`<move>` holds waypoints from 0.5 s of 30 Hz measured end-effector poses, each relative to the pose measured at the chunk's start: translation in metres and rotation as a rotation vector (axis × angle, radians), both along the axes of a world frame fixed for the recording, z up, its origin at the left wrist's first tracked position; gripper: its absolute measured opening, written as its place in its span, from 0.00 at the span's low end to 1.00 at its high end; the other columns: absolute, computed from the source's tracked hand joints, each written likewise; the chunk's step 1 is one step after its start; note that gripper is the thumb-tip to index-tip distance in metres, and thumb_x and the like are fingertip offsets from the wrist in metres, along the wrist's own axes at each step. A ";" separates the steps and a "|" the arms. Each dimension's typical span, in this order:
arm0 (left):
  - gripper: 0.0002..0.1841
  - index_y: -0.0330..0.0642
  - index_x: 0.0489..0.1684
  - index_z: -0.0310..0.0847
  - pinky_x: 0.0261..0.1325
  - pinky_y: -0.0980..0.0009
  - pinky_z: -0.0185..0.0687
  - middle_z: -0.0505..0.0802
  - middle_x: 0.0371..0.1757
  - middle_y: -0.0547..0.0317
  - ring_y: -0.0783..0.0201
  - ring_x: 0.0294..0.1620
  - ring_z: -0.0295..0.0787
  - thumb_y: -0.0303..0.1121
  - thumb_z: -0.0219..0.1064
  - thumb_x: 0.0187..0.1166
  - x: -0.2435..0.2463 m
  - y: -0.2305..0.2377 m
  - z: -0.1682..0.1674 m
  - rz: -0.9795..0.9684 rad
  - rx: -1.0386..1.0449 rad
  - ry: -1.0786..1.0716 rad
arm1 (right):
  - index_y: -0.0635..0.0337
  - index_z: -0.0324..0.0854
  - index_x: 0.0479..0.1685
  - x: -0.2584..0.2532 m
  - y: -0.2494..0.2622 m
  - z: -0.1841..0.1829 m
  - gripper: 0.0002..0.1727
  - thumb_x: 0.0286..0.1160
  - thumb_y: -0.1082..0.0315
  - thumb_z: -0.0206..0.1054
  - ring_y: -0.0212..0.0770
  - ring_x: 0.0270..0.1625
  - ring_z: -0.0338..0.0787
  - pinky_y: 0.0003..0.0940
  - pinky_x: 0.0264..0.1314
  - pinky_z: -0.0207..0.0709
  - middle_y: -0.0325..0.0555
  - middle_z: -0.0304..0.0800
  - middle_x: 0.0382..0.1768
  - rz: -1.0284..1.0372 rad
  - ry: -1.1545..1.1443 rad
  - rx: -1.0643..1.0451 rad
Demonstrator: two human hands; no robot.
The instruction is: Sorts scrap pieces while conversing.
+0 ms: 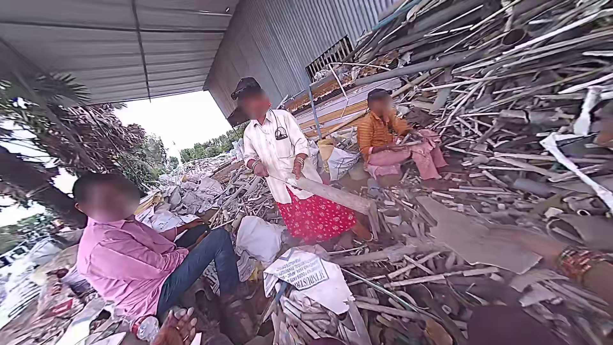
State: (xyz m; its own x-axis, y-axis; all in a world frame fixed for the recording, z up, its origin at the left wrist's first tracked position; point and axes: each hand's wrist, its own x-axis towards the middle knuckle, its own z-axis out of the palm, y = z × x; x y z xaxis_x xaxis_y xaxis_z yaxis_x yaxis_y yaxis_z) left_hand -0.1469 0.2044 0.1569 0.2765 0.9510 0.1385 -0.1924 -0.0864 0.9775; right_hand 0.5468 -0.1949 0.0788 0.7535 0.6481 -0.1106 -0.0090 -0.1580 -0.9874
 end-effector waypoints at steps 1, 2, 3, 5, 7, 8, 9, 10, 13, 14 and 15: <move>0.24 0.55 0.42 0.83 0.43 0.71 0.89 0.96 0.39 0.69 0.70 0.40 0.95 0.49 0.38 0.92 0.009 0.011 0.020 -0.079 0.062 -0.026 | 0.68 0.73 0.68 0.007 0.001 0.020 0.18 0.87 0.67 0.59 0.28 0.46 0.80 0.30 0.53 0.76 0.46 0.82 0.52 0.074 -0.080 -0.039; 0.24 0.55 0.40 0.81 0.45 0.71 0.88 0.96 0.37 0.69 0.70 0.40 0.94 0.48 0.36 0.93 0.028 0.013 0.045 -0.145 0.100 -0.013 | 0.70 0.73 0.67 0.006 0.005 0.043 0.18 0.88 0.67 0.59 0.30 0.49 0.79 0.32 0.57 0.75 0.48 0.82 0.54 0.109 -0.155 -0.083; 0.25 0.55 0.37 0.80 0.46 0.72 0.87 0.95 0.35 0.69 0.71 0.39 0.93 0.46 0.34 0.92 0.056 0.009 0.071 -0.195 0.148 0.027 | 0.71 0.74 0.67 -0.009 0.015 0.072 0.18 0.88 0.67 0.59 0.33 0.54 0.80 0.34 0.63 0.73 0.52 0.82 0.58 0.111 -0.217 -0.141; 0.27 0.58 0.25 0.85 0.45 0.75 0.89 0.95 0.32 0.71 0.72 0.36 0.93 0.46 0.39 0.91 0.125 0.000 0.104 -0.362 0.276 0.052 | 0.77 0.73 0.74 -0.030 0.046 0.110 0.21 0.89 0.72 0.57 0.46 0.68 0.79 0.40 0.76 0.66 0.68 0.79 0.70 0.188 -0.335 -0.160; 0.20 0.59 0.30 0.90 0.51 0.72 0.89 0.96 0.38 0.69 0.70 0.41 0.94 0.51 0.53 0.87 0.190 -0.004 0.124 -0.635 0.386 0.088 | 0.76 0.74 0.73 -0.036 0.092 0.117 0.20 0.90 0.72 0.57 0.49 0.66 0.80 0.42 0.74 0.69 0.68 0.80 0.67 0.293 -0.411 -0.132; 0.18 0.54 0.37 0.89 0.53 0.71 0.89 0.97 0.41 0.66 0.68 0.44 0.94 0.49 0.55 0.87 0.219 -0.010 0.134 -0.731 0.429 0.121 | 0.74 0.76 0.71 -0.047 0.121 0.118 0.19 0.91 0.70 0.56 0.53 0.66 0.82 0.49 0.74 0.70 0.68 0.82 0.65 0.301 -0.379 -0.129; 0.16 0.49 0.44 0.86 0.55 0.70 0.89 0.97 0.44 0.63 0.66 0.46 0.95 0.47 0.55 0.87 0.244 -0.022 0.135 -0.821 0.458 0.160 | 0.75 0.76 0.71 -0.060 0.146 0.111 0.19 0.91 0.70 0.57 0.59 0.70 0.81 0.56 0.77 0.67 0.70 0.82 0.67 0.311 -0.331 -0.125; 0.17 0.45 0.49 0.85 0.58 0.69 0.88 0.97 0.47 0.61 0.66 0.48 0.95 0.47 0.57 0.87 0.271 -0.036 0.132 -0.920 0.478 0.185 | 0.76 0.75 0.73 -0.074 0.165 0.103 0.20 0.91 0.69 0.57 0.64 0.74 0.78 0.60 0.80 0.63 0.73 0.79 0.70 0.327 -0.299 -0.122; 0.23 0.38 0.58 0.81 0.62 0.68 0.86 0.95 0.50 0.60 0.67 0.52 0.92 0.51 0.61 0.83 0.336 -0.081 0.101 -1.216 0.481 0.271 | 0.73 0.70 0.79 -0.118 0.191 0.076 0.23 0.91 0.69 0.57 0.61 0.78 0.75 0.58 0.83 0.60 0.70 0.75 0.76 0.387 -0.203 -0.118; 0.24 0.33 0.59 0.79 0.63 0.66 0.85 0.94 0.50 0.57 0.66 0.52 0.92 0.47 0.62 0.80 0.349 -0.097 0.088 -1.309 0.449 0.306 | 0.72 0.70 0.81 -0.136 0.194 0.070 0.24 0.90 0.71 0.56 0.60 0.77 0.76 0.56 0.82 0.62 0.70 0.76 0.76 0.414 -0.177 -0.108; 0.25 0.29 0.60 0.78 0.64 0.67 0.85 0.93 0.51 0.56 0.67 0.53 0.91 0.45 0.64 0.79 0.359 -0.111 0.072 -1.403 0.430 0.341 | 0.70 0.75 0.72 -0.154 0.199 0.059 0.19 0.88 0.71 0.55 0.51 0.64 0.81 0.50 0.71 0.70 0.64 0.81 0.64 0.422 -0.177 -0.095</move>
